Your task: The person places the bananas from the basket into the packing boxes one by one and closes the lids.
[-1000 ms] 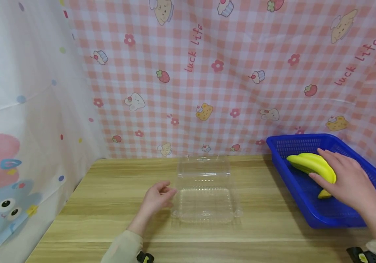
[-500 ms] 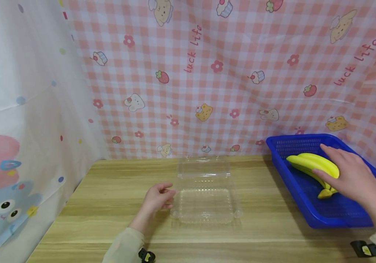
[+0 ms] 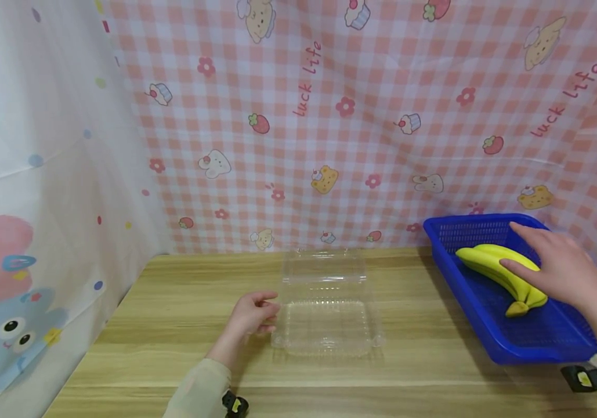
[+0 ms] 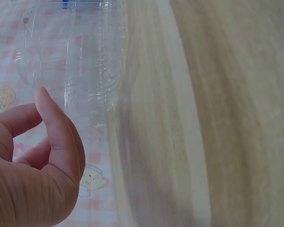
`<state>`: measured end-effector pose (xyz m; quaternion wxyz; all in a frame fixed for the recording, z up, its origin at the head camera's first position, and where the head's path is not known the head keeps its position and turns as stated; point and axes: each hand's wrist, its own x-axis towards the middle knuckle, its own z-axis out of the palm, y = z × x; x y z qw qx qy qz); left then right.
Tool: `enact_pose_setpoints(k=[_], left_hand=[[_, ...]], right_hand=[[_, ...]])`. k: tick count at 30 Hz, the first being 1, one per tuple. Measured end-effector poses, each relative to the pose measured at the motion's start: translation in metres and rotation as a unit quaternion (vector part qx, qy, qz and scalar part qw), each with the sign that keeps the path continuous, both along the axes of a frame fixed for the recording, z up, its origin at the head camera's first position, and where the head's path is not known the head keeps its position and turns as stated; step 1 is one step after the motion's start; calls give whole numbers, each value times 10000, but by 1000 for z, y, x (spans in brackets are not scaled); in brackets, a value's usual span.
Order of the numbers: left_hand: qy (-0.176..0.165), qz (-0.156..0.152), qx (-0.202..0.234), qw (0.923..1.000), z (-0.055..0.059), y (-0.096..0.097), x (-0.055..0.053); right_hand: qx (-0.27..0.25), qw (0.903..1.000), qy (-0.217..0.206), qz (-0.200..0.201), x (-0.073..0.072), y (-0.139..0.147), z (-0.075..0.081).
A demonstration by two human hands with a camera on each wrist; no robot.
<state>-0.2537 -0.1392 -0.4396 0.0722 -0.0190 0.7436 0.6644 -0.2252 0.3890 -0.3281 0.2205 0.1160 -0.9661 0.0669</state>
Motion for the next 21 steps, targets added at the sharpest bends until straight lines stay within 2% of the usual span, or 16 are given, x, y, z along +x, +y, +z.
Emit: enact_pose_setpoints(k=[12,21], left_hand=[[1,51,-39,10000,-1,2,0],[44,4,-112,9999,1,2,2]], right_hand=[[75,9990,-384,-219,-12,8,9],[219,9985,-397,-292,-24,16,11]])
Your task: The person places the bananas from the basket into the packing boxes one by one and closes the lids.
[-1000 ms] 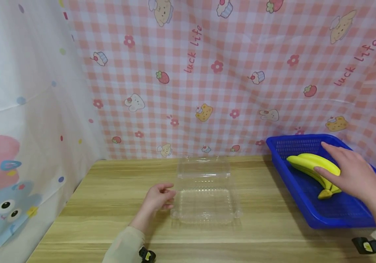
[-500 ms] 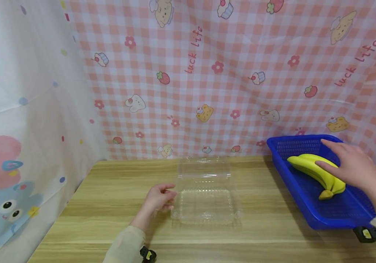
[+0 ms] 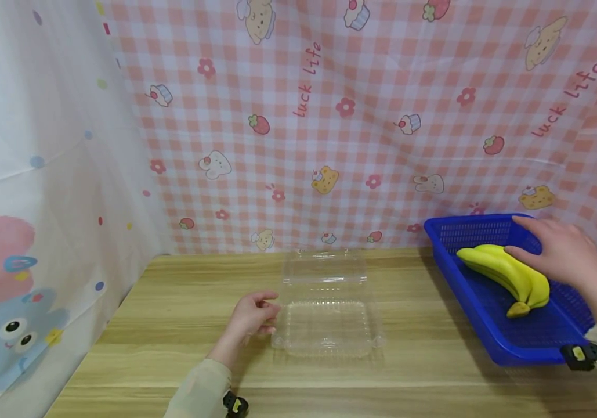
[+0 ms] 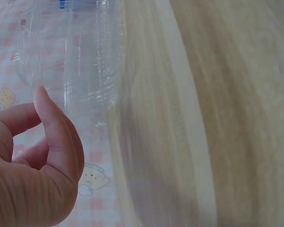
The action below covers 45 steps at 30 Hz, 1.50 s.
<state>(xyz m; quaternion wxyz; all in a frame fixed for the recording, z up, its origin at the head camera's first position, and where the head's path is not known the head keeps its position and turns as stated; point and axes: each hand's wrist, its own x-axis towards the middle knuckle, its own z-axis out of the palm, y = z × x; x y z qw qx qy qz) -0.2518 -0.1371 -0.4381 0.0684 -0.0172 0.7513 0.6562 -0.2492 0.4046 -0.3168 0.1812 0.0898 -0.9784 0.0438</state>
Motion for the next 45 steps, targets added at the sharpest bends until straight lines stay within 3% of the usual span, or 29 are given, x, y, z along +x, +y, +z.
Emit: enact_pose_setpoints(k=[17,25,36,45], left_hand=[[-11,-68,-105,9999,0,0,-1],[-24,-108,-98,9999,0,1,-1],[16,-114,-101,9999,-1,0,-1],[14,-98,-85,9999,-1,-2,-1]], right_hand=[[-340,9958,-764,-369,-31,13,4],[-597,9941,-895,-144,-43,21,-9],[-769,9869,-1389,-305,-50,27,-34],[-823,9854,-1447,-361,-51,28,-48]])
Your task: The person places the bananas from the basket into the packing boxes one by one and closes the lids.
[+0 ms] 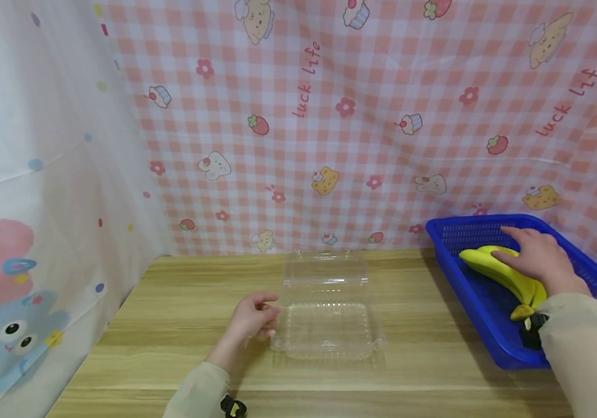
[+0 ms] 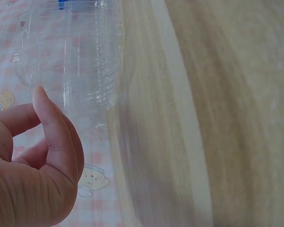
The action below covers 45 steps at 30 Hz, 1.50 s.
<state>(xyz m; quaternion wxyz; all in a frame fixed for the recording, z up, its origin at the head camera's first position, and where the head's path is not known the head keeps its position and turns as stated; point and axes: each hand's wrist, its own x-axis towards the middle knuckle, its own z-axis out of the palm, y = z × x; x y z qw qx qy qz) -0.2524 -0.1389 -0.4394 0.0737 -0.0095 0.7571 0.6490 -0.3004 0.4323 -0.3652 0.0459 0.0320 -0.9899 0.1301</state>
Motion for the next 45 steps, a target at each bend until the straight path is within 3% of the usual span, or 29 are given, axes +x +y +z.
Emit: enact_pose_setpoints(k=[10,28,37,45], left_hand=[[-23,-14,17,10000,-2,0,-1],[-56,50,-18,10000,-1,0,0],[-50,59,-18,10000,-1,1,0],[-28,38,-32,10000,0,1,0]], right_hand=[[-171,9998,-88,44,1,1,-12],[-231,9989,-383,158,2,-2,-17],[-146,9980,-282,544,2,-2,-19],[-324,9968,-562,465,5,-4,-16]])
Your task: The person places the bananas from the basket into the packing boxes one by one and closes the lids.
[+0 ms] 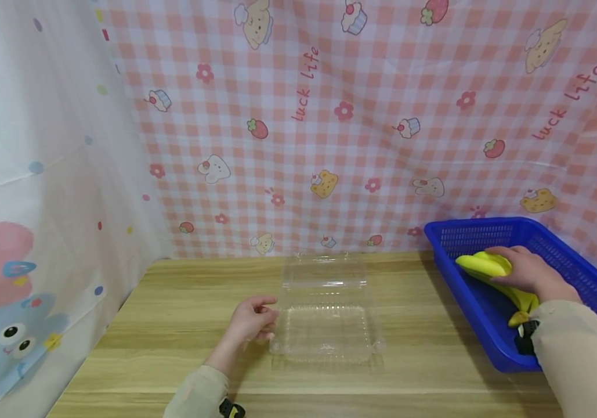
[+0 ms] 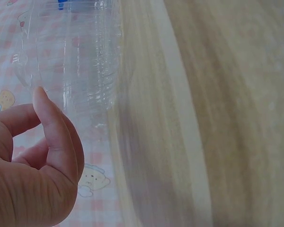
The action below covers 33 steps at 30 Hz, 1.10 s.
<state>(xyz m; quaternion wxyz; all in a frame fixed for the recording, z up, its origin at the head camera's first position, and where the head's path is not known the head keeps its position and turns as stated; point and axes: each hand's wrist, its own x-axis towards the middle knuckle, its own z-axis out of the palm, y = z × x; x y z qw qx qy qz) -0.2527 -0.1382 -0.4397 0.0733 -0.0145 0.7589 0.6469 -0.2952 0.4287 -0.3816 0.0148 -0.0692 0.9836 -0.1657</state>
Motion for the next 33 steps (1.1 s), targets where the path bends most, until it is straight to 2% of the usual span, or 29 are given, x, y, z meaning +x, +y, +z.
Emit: enact_pose_setpoints(k=[16,22,33], left_hand=[[-2,19,51,10000,1,1,2],[-1,-27,58,10000,3,1,2],[-5,21,92,10000,3,1,2]], right_hand=[[53,9994,311,157,-1,6,-2],[23,9993,350,159,1,5,2],[-54,9965,834,101,4,4,13]])
